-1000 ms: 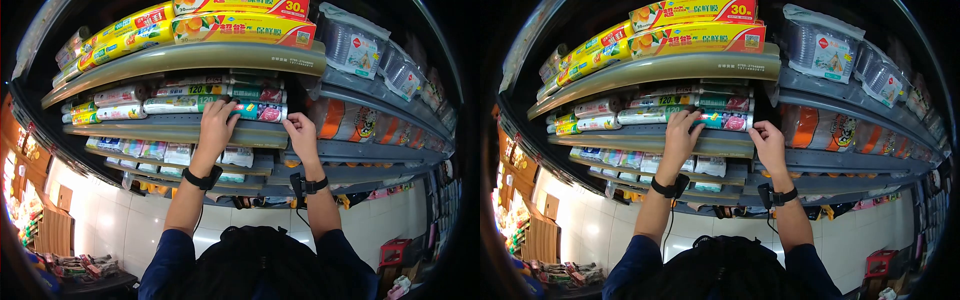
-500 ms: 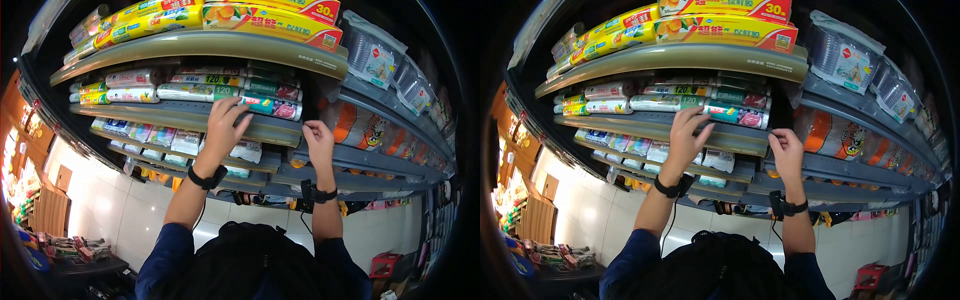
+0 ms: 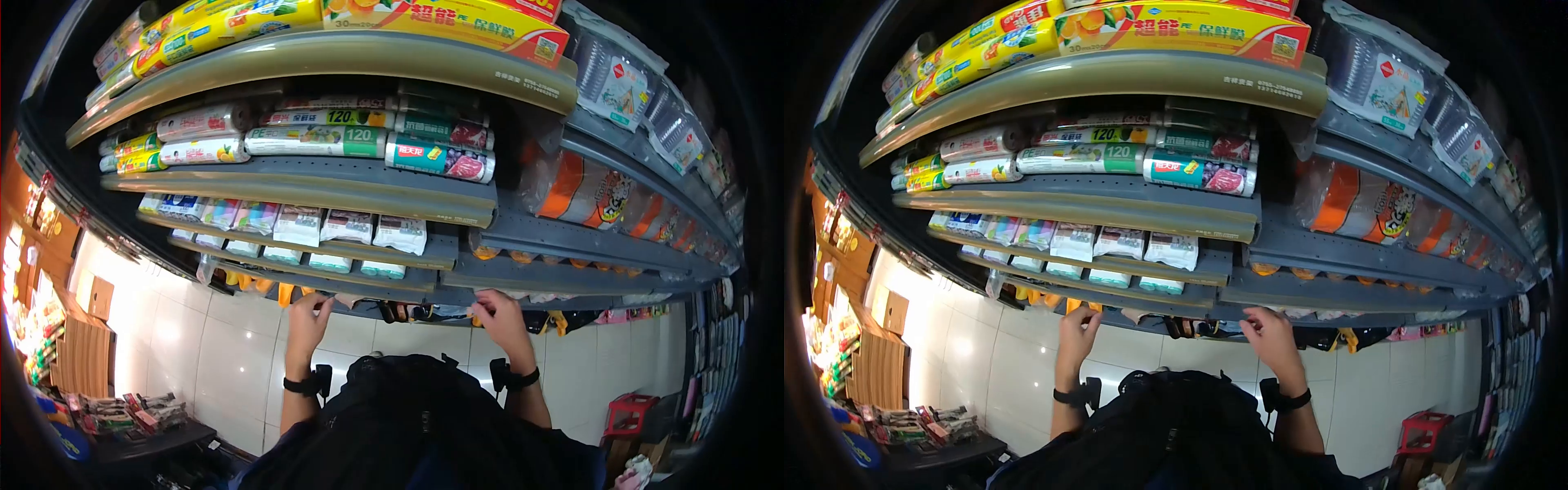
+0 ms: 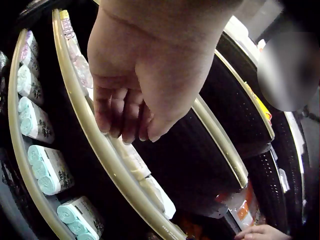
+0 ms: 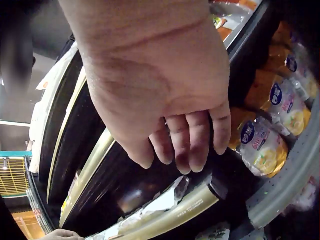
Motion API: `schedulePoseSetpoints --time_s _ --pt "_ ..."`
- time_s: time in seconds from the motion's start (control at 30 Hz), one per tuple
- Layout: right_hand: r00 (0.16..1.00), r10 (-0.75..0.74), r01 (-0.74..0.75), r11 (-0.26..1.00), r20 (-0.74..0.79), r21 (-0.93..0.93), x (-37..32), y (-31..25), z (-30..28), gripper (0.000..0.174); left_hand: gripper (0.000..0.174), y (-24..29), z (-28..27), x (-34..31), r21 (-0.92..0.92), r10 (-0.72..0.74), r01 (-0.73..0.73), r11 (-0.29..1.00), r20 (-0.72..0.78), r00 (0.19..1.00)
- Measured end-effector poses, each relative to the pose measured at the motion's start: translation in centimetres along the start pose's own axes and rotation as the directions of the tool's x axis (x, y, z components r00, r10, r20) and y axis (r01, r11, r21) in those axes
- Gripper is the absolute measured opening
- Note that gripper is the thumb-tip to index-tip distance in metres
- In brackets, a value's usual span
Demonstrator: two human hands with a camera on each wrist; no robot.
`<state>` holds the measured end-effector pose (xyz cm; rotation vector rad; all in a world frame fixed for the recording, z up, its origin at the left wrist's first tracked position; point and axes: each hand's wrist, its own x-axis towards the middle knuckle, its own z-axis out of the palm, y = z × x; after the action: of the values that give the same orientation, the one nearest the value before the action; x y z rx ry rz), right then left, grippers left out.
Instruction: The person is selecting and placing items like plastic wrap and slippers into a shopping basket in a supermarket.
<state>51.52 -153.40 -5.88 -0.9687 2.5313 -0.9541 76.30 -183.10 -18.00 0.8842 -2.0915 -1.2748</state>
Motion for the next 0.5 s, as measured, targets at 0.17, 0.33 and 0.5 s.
schedulePoseSetpoints --time_s 0.17,0.33,0.5 --pt "0.999 0.009 -0.010 1.000 0.040 0.024 0.7 -2.7 1.9 0.027 0.019 0.9 -1.3 1.1 0.013 -0.003 0.002 1.000 0.062 0.998" --pt "1.000 0.018 -0.019 0.997 0.009 0.073 0.5 -4.4 2.9 0.030 0.023 0.4 -1.6 2.4 0.076 0.030 -0.044 0.996 0.177 0.984" --pt "0.995 0.084 -0.085 0.996 -0.046 -0.020 -2.5 -3.1 3.9 0.028 0.026 -1.4 -0.1 3.1 0.100 -0.019 -0.022 0.995 0.386 0.922"
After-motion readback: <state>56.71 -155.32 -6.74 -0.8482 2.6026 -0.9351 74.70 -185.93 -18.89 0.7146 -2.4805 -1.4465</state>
